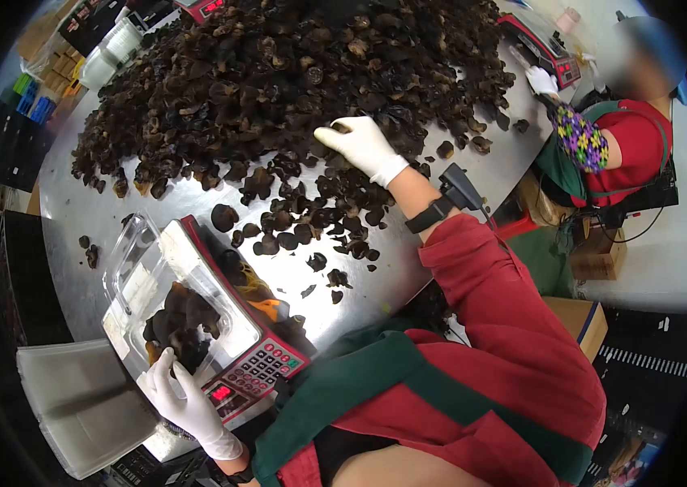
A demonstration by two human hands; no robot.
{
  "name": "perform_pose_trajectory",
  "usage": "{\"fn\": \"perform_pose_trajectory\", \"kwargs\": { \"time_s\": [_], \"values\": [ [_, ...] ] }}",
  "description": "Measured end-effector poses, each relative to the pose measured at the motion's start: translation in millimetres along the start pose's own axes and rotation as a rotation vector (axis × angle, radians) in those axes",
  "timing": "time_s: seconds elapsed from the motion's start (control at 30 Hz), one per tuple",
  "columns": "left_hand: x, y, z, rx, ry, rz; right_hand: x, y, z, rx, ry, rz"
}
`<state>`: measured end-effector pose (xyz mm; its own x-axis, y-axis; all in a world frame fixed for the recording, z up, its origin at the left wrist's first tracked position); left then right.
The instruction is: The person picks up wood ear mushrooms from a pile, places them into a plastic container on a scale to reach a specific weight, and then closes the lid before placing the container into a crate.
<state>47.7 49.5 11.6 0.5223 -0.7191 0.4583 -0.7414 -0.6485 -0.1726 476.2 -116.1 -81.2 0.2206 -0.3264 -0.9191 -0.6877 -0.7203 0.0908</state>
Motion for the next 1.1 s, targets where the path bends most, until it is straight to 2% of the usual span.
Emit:
{"fn": "perform_pose_trajectory", "kwargs": {
  "time_s": [0.03,0.1,0.13,0.17,0.23,0.27,0.3,0.37,0.4,0.5,0.53,0.57,0.67,0.77,0.8,0.83,0.9,0.93,1.0,1.03,1.1],
  "values": [
    [-1.3,1.1,-1.0,0.009,0.003,-0.003,-5.9,2.9,-1.6,-0.034,-0.314,0.043],
    [-3.6,2.6,-3.1,0.059,0.103,-0.018,-19.3,1.4,-6.2,-0.094,-0.498,0.169],
    [-5.1,2.6,-4.0,0.067,0.107,-0.021,-30.2,3.5,-5.1,-0.166,-0.621,0.116],
    [-6.6,2.5,-5.1,0.093,0.107,-0.009,-41.6,7.3,-2.8,-0.171,-0.615,0.111],
    [-9.5,3.0,-7.4,0.130,0.105,-0.007,-64.1,15.4,9.5,-0.312,-0.911,0.139],
    [-9.6,2.8,-8.2,0.133,0.101,0.001,-68.7,11.8,20.0,-0.251,-0.964,0.164],
    [-10.8,3.1,-9.2,0.137,0.096,0.007,-72.3,9.6,27.1,-0.267,-0.959,0.162],
    [-10.8,3.4,-11.8,0.140,0.116,0.016,-85.8,6.9,44.3,-0.436,-1.111,0.206],
    [-12.3,3.9,-12.7,0.152,0.109,0.021,-96.3,6.9,56.2,-0.430,-1.156,0.213],
    [-16.1,3.0,-15.8,0.192,0.108,0.048,-134.5,10.8,89.7,-0.515,-1.172,0.183],
    [-15.0,1.9,-17.7,0.199,0.104,0.049,-136.8,8.0,98.6,-0.661,-1.125,0.216],
    [-12.2,0.2,-19.8,0.206,0.098,0.047,-147.4,9.4,113.9,-0.702,-1.127,0.221],
    [17.0,-18.2,-30.4,0.194,0.078,0.146,-197.3,33.1,152.8,-0.829,-1.106,0.119],
    [36.3,-38.0,-34.7,0.200,0.108,0.250,-219.1,45.3,193.3,-0.982,-1.185,0.296],
    [33.8,-40.5,-31.6,0.202,0.125,0.201,-219.7,46.5,210.1,-1.032,-1.224,0.311],
    [26.9,-41.5,-31.1,0.177,0.059,0.177,-224.7,50.9,205.5,-1.110,-1.123,0.236],
    [18.1,-40.9,-31.4,0.218,0.093,0.172,-224.0,46.9,215.3,-1.070,-1.100,0.093],
    [12.1,-38.2,-31.0,0.216,0.093,0.170,-223.4,45.3,214.4,-1.070,-1.102,0.095],
    [-1.1,-30.0,-30.5,0.166,0.029,0.061,-222.0,41.4,209.0,-1.056,-0.439,-0.209],
    [-5.1,-26.5,-31.2,0.164,0.031,0.059,-212.2,38.3,217.4,-1.052,-0.262,-0.524],
    [-11.0,-20.3,-30.9,0.076,-0.176,0.000,-189.8,41.9,228.3,-0.940,0.172,-0.866]
  ]
}}
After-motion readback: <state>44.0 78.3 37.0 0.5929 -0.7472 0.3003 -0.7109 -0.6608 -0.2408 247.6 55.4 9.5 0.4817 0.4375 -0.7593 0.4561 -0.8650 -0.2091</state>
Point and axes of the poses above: each hand's wrist, its own y-axis away from the middle knuckle, its own z-axis out of the palm, x = y × z, the point moved 1 cm from there along -y, towards the middle knuckle, and after that the axes turned 15 degrees about -x, right-handed, at the moved point
